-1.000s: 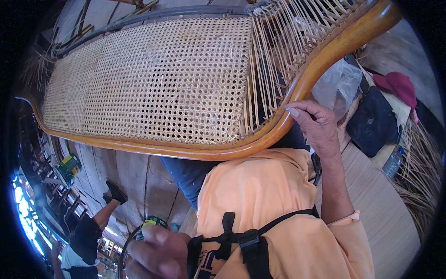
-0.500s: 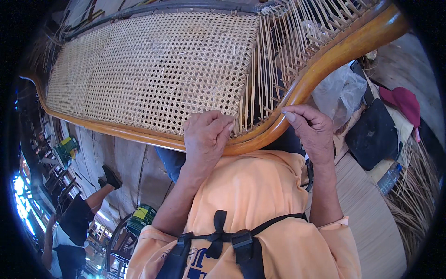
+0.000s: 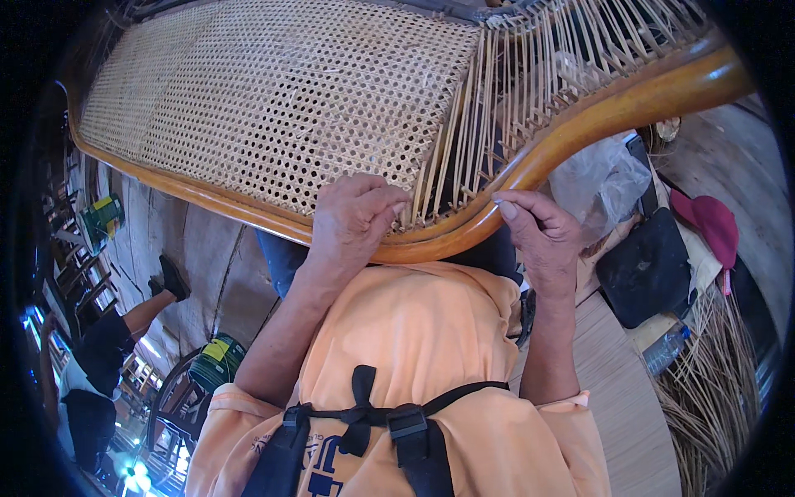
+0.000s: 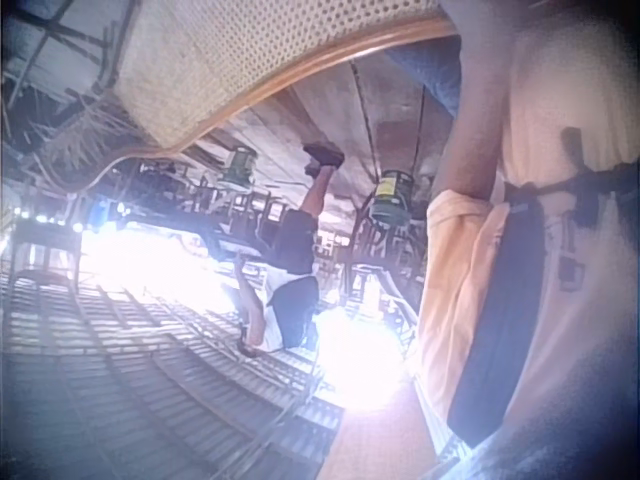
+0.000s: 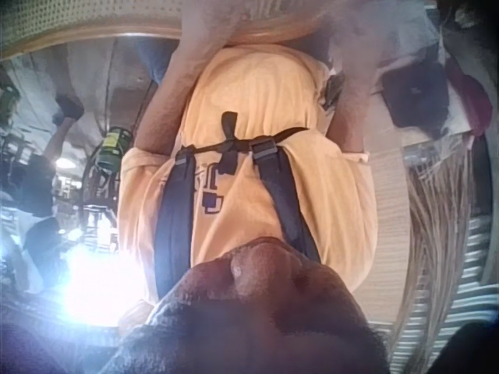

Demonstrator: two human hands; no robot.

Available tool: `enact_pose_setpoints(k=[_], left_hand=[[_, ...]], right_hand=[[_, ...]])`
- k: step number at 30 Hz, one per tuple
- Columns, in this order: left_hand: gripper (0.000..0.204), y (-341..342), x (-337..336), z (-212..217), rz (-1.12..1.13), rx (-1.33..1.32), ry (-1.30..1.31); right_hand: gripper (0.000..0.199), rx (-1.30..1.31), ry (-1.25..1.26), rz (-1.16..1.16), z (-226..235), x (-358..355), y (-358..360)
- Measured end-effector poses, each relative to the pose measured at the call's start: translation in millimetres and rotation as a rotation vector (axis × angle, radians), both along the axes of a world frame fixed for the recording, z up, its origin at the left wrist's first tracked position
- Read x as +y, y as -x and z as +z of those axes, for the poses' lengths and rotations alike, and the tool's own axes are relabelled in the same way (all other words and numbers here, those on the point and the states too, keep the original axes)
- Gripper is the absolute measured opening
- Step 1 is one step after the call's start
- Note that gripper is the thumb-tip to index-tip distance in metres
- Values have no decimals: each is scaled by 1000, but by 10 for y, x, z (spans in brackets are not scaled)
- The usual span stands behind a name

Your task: Weaving thin strips of bamboo or rattan into the seat frame of a furniture bench.

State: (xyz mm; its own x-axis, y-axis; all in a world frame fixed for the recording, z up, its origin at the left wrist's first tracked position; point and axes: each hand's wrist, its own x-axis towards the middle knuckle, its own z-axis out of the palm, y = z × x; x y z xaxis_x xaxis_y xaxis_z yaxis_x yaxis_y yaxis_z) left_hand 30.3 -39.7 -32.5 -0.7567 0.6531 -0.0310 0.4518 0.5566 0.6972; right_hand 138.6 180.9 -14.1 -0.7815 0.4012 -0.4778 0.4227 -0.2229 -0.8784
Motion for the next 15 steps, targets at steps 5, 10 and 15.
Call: enact_pose_setpoints(k=[5, 10, 15], left_hand=[[15, -6, 28, 64, -22, 43, 37], [13, 18, 48, 77, -21, -59, 45], [20, 93, 186, 267, 82, -276, 218]], right_hand=[[16, 4, 18, 2, 1, 25, 0], [16, 38, -43, 68, -44, 33, -26], [25, 109, -28, -126, 12, 74, -353]])
